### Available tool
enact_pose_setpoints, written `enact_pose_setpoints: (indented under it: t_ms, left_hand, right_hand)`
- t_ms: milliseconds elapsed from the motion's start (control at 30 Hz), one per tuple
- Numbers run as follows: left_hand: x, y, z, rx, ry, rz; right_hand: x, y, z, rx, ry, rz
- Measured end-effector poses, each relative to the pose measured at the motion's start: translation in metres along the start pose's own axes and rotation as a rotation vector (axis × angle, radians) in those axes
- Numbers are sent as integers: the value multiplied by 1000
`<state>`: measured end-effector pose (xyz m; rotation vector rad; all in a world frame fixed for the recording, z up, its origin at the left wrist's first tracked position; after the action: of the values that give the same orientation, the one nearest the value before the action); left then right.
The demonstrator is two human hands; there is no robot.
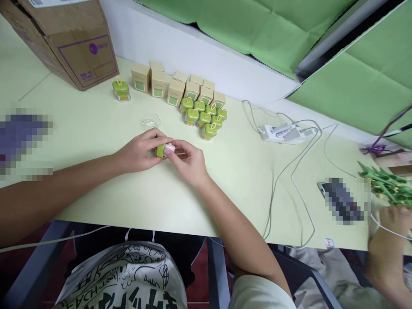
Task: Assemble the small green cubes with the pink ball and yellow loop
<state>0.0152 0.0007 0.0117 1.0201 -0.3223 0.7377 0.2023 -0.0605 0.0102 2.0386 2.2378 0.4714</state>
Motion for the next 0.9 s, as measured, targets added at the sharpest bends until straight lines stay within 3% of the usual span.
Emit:
enact_pose_setpoints:
  t_ms: [567,900]
  left_hand:
    - [1,3,7,-13,-94,90]
    - [0,0,5,-79,-53,112]
  right_hand:
    - [-6,-5,-15,-23,127,100]
    - [-12,-4,-22,-214,181,138]
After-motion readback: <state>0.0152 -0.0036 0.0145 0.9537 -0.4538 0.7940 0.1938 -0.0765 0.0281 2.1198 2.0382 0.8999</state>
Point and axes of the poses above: each hand's wrist, its own x-axis towards the middle knuckle, its own y-axis out of the back of the hand, z = x × y, the point moved 2 cm from there along x, towards the middle knuckle, and after that the axes turned 8 degrees about -z, right-handed, at the moved point
